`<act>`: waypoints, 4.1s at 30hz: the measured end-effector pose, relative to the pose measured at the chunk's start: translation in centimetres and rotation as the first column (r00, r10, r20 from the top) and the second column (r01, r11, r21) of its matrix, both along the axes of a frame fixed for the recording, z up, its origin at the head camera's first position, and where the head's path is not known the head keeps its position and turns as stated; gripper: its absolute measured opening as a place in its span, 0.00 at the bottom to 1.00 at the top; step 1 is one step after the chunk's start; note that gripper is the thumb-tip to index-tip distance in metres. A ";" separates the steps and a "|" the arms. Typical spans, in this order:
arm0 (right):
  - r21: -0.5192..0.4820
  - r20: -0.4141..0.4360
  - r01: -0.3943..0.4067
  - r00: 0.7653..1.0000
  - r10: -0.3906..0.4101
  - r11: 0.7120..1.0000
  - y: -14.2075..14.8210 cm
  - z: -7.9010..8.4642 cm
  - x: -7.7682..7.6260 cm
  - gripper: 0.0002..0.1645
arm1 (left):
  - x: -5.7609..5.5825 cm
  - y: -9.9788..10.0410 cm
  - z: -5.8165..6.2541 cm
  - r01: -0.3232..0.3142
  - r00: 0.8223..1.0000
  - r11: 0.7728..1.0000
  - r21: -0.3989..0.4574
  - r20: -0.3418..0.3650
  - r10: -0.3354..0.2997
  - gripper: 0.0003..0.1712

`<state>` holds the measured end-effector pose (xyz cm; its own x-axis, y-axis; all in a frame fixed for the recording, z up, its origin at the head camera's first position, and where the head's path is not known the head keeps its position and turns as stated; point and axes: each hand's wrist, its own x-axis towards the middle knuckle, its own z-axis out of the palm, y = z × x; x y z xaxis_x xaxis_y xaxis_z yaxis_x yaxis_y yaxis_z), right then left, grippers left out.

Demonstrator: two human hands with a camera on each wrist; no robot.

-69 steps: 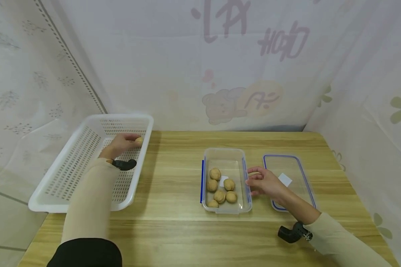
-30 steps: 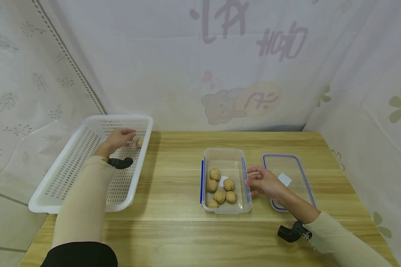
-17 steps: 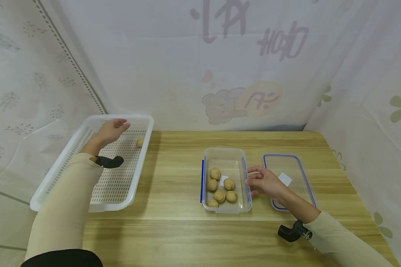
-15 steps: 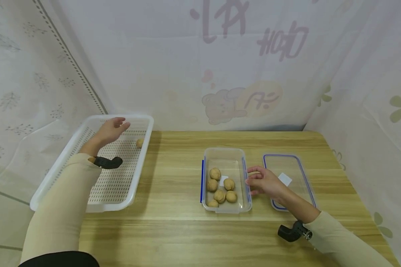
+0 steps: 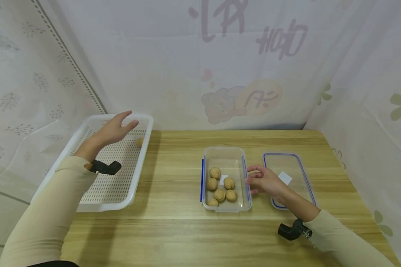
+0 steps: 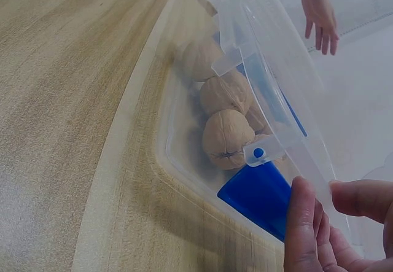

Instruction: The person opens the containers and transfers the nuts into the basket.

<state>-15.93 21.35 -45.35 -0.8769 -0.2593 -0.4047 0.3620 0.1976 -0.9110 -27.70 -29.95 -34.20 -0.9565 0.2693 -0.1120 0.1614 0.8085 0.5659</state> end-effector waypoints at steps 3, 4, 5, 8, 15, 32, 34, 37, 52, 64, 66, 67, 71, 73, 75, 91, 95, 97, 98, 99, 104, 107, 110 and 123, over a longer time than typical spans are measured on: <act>-0.001 -0.001 -0.002 1.000 0.002 1.000 0.0 -0.1 0.0 0.28 | 0.3 1.0 0.2 0.040 0.999 0.999 0.002 0.000 -0.040 0.46; 0.000 0.000 -0.001 1.000 0.001 1.000 0.0 -0.1 0.0 0.28 | 0.4 1.4 0.3 0.055 0.998 0.998 0.006 -0.003 -0.055 0.46; 0.000 0.001 0.000 1.000 0.000 1.000 0.0 -0.1 0.0 0.28 | 0.5 1.8 0.4 0.068 0.998 0.998 0.005 -0.009 -0.068 0.45; -0.002 -0.001 -0.003 1.000 0.003 1.000 0.0 -0.1 -0.1 0.28 | 0.7 3.1 0.6 0.104 0.994 0.995 0.003 -0.021 -0.104 0.44; -0.003 0.003 0.001 1.000 -0.001 1.000 0.0 0.0 -0.2 0.28 | 1.2 6.3 0.8 0.182 0.983 0.983 0.006 -0.036 -0.182 0.42; -0.003 -0.007 -0.011 1.000 0.011 1.000 0.1 -0.1 -0.2 0.29 | 2.8 13.8 0.2 0.380 0.920 0.924 -0.036 -0.084 -0.382 0.40; -0.001 -0.005 -0.009 1.000 0.009 1.000 0.1 -0.1 -0.2 0.29 | 3.0 14.9 0.0 0.404 0.911 0.914 -0.040 -0.076 -0.406 0.40; 0.003 -0.004 -0.008 1.000 0.008 1.000 0.1 0.0 -0.2 0.29 | 3.2 16.4 -0.3 0.444 0.894 0.895 -0.038 -0.050 -0.446 0.39; 0.006 0.007 -0.004 1.000 0.004 1.000 -0.1 0.2 -0.2 0.29 | 3.4 22.8 -3.1 0.617 0.786 0.784 -0.067 0.030 -0.617 0.36; -0.001 0.009 -0.018 1.000 0.018 1.000 0.1 0.2 -0.3 0.29 | 3.0 25.6 -5.2 0.694 0.716 0.720 0.020 0.092 -0.692 0.33; 0.000 0.008 -0.017 1.000 0.017 1.000 0.1 0.2 -0.3 0.29 | 2.9 25.9 -5.6 0.709 0.698 0.705 0.031 0.112 -0.707 0.31; 0.002 0.008 -0.017 1.000 0.017 1.000 0.1 0.2 -0.3 0.29 | 2.8 26.0 -5.7 0.714 0.691 0.699 0.037 0.125 -0.712 0.30; 0.003 0.007 -0.018 1.000 0.018 1.000 0.0 0.2 -0.3 0.29 | 2.6 26.7 -6.4 0.724 0.671 0.688 0.057 0.175 -0.721 0.29; 0.004 0.007 -0.018 1.000 0.018 1.000 0.0 0.2 -0.3 0.29 | 2.5 27.2 -6.6 0.732 0.658 0.678 0.059 0.198 -0.727 0.29; 0.006 0.007 -0.018 1.000 0.018 1.000 0.1 0.2 -0.3 0.29 | 2.5 27.8 -6.7 0.748 0.637 0.661 0.059 0.218 -0.740 0.29; 0.005 0.007 -0.013 1.000 0.013 1.000 0.1 0.2 -0.2 0.29 | 2.3 30.0 -8.2 0.758 0.548 0.645 0.097 0.442 -0.711 0.25; -0.004 0.006 -0.018 1.000 0.018 1.000 0.1 0.1 -0.2 0.29 | 2.2 30.2 -8.6 0.766 0.535 0.635 0.102 0.447 -0.717 0.24; -0.009 0.010 -0.017 1.000 0.017 1.000 0.1 0.1 -0.2 0.28 | 2.1 30.3 -8.7 0.765 0.530 0.635 0.108 0.453 -0.716 0.23; -0.009 0.008 -0.019 1.000 0.019 1.000 0.1 0.1 -0.2 0.28 | 2.1 30.3 -8.7 0.765 0.529 0.635 0.109 0.456 -0.716 0.23; -0.008 0.007 -0.020 1.000 0.020 1.000 0.1 0.1 -0.2 0.28 | 2.1 30.3 -8.7 0.764 0.529 0.636 0.108 0.459 -0.714 0.22; -0.008 0.003 -0.018 1.000 0.018 1.000 0.2 0.2 -0.3 0.28 | 2.1 30.2 -8.9 0.762 0.541 0.642 0.081 0.465 -0.701 0.22; -0.006 0.001 -0.015 1.000 0.015 1.000 0.2 0.1 -0.3 0.28 | 2.1 30.0 -9.0 0.764 0.547 0.642 0.063 0.463 -0.698 0.22; -0.002 -0.001 -0.012 1.000 0.012 1.000 0.1 0.1 -0.3 0.28 | 2.1 30.0 -9.1 0.771 0.544 0.634 0.058 0.457 -0.703 0.21; -0.005 -0.006 -0.020 1.000 0.020 1.000 0.2 0.0 -0.2 0.29 | 1.9 29.7 -8.9 0.761 0.545 0.641 0.102 0.436 -0.716 0.21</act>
<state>-16.17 21.52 -45.32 -0.8740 -0.2787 -0.3980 0.3526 0.1996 -0.9142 -25.78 -0.21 -43.13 -0.2773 0.8268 -0.4894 0.5038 0.5588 0.6587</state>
